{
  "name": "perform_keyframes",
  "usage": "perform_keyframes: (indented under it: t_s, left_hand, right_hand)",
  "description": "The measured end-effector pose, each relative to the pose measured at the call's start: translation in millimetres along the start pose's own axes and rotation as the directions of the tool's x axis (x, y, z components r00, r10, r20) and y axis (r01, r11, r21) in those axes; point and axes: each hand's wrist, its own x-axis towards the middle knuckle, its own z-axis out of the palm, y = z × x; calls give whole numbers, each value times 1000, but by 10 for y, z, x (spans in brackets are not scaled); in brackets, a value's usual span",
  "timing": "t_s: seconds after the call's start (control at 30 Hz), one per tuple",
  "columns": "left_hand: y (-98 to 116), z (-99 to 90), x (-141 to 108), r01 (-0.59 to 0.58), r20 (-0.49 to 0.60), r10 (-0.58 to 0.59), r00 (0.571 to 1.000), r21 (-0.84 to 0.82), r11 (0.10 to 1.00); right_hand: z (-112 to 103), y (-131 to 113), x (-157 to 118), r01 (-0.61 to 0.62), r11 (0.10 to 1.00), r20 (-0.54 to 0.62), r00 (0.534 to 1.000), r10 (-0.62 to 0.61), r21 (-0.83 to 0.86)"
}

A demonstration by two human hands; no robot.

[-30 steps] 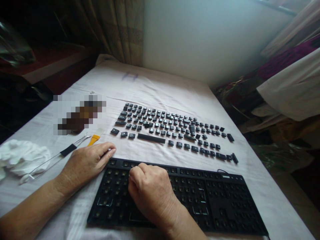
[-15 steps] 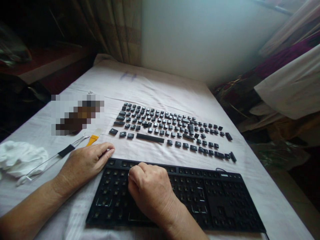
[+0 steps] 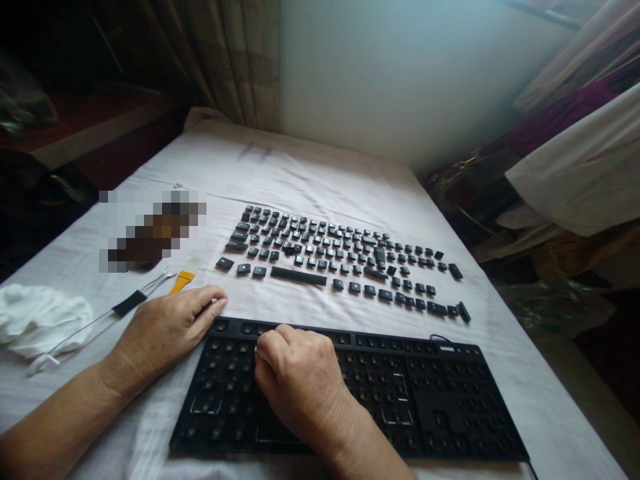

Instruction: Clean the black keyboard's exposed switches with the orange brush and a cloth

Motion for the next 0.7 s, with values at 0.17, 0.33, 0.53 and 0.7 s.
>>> perform_keyframes:
  t_s: [0.17, 0.33, 0.53, 0.7]
  left_hand:
    - [11, -8, 8, 17, 29, -17, 999, 0, 1000]
    - [7, -7, 7, 17, 37, -16, 999, -22, 1000]
    - [11, -8, 7, 24, 38, -23, 999, -23, 999]
    - [1, 0, 0, 26, 44, -25, 999, -11, 1000]
  right_hand:
    - [10, 1, -7, -7, 1000, -7, 1000, 7, 5]
    - [-37, 46, -11, -18, 997, -45, 999, 21, 80]
    - [-75, 35, 38, -12, 991, -41, 999, 17, 135]
    - [-20, -36, 85, 22, 994, -35, 999, -18, 104]
